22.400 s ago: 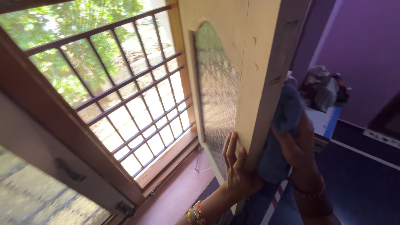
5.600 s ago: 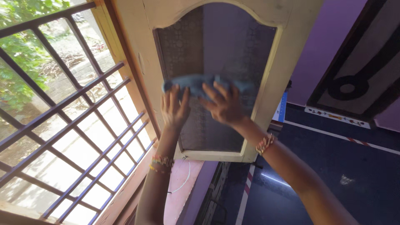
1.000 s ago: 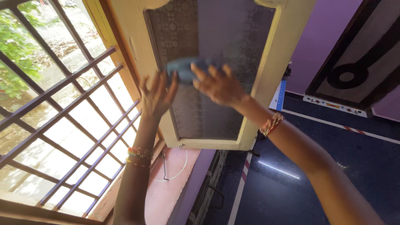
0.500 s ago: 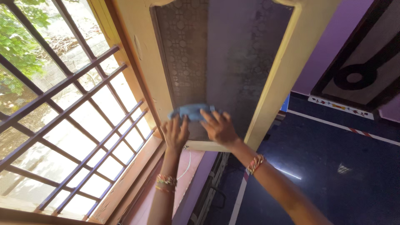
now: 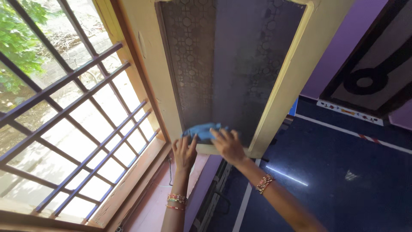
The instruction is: The person cleans a window and its frame using a cloth, wiping the metal bars and the glass panels of a small interior window.
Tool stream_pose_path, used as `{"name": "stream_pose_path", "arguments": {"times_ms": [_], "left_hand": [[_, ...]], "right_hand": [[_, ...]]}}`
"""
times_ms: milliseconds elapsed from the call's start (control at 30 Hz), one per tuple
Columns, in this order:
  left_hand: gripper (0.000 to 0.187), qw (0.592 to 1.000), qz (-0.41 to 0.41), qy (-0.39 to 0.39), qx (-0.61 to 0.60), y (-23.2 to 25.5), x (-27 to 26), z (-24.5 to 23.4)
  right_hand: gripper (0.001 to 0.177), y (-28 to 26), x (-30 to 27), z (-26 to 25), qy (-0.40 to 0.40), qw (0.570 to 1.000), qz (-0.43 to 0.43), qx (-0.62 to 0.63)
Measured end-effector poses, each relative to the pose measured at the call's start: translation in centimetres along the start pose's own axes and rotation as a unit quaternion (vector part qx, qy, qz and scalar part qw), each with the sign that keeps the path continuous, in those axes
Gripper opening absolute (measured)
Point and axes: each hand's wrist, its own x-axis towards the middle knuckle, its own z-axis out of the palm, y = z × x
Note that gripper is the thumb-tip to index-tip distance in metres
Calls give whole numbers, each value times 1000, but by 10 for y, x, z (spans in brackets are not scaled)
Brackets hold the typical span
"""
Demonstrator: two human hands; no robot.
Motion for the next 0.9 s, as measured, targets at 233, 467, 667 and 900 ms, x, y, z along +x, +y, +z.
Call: {"name": "stream_pose_path", "arguments": {"times_ms": [233, 467, 667, 900], "left_hand": [[48, 989, 9, 135, -55, 45, 152, -46], [33, 979, -79, 176, -68, 75, 93, -5], [29, 987, -114, 108, -43, 78, -3, 39], [22, 990, -129, -2, -61, 77, -46, 47]], "right_hand": [[28, 56, 80, -117, 153, 981, 111, -51], [22, 33, 30, -67, 180, 973, 139, -27], [10, 9, -41, 7, 141, 978, 156, 11], [18, -17, -74, 22, 44, 972, 221, 64]]}}
